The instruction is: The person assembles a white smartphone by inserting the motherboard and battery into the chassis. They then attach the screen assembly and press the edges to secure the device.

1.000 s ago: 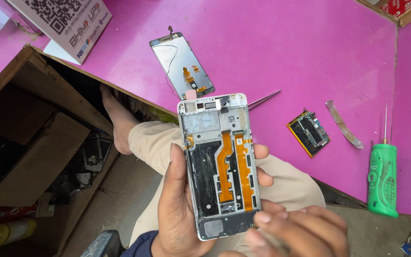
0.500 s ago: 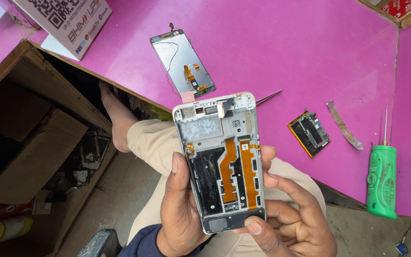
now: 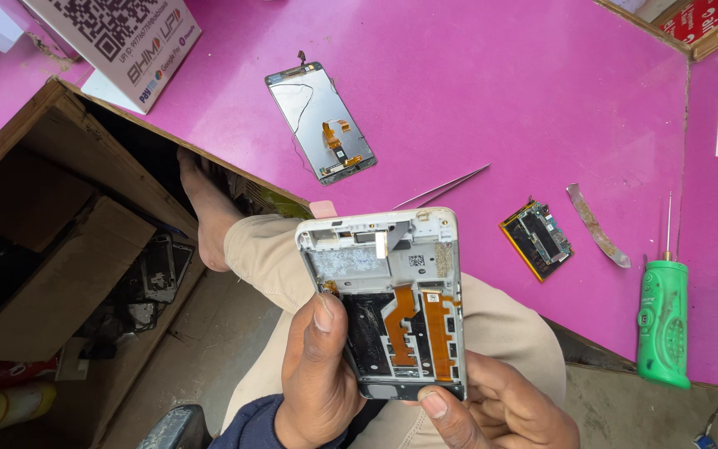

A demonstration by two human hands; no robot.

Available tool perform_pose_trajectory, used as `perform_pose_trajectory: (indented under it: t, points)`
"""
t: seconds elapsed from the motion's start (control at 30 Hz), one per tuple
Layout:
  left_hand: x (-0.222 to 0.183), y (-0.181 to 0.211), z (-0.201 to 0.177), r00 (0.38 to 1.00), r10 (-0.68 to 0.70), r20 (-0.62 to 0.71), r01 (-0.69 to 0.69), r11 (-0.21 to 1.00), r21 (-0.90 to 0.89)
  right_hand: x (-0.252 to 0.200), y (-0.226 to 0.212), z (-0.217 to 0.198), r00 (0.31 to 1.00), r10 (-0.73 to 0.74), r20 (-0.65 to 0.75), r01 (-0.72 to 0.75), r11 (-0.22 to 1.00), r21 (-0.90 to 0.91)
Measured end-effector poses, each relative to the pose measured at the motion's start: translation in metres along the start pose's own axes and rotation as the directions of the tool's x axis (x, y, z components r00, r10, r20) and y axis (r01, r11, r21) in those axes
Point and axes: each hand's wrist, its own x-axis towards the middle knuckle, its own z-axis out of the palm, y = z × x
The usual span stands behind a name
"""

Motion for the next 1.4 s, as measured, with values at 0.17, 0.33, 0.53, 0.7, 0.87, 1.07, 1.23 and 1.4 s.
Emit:
perform_pose_trajectory:
  t: [0.17,0.33,0.53,0.7,0.87,1.07,1.23,1.4]
  points:
    - [0.005,-0.003,0.024,0.921,0.382,-0.075,-0.333,0.872,0.358,-0.004,0.002,-0.005,0.955,-0.254,-0.153,0.123,0.809,-0.575]
    - [-0.010,-0.006,0.043,0.890,0.452,-0.059,-0.395,0.830,0.393,0.007,-0.003,-0.008,0.638,-0.770,0.032,0.518,0.398,-0.757]
    - [-0.018,-0.012,0.052,0.943,0.277,-0.183,-0.256,0.958,0.132,0.000,-0.001,-0.016,0.608,-0.746,0.271,0.541,0.139,-0.829]
    - [-0.010,-0.003,0.040,0.959,0.221,-0.176,-0.216,0.975,0.043,0.003,-0.018,0.004,0.589,-0.790,0.168,0.470,0.166,-0.867]
    - [-0.008,0.013,0.016,0.979,0.175,0.101,-0.194,0.953,0.232,0.017,-0.054,-0.013,0.856,-0.493,-0.152,0.467,0.866,-0.177]
    - [-0.007,0.018,-0.001,0.955,0.136,0.264,-0.234,0.892,0.386,0.010,-0.068,-0.024,0.891,-0.440,-0.112,0.419,0.892,-0.170]
    - [-0.005,0.025,-0.007,0.941,0.102,0.323,-0.263,0.819,0.510,0.015,-0.086,-0.011,0.883,-0.430,-0.188,0.373,0.886,-0.274]
    - [-0.002,0.028,-0.010,0.940,0.069,0.333,-0.256,0.789,0.559,0.017,-0.082,-0.008,0.854,-0.479,-0.205,0.444,0.875,-0.194]
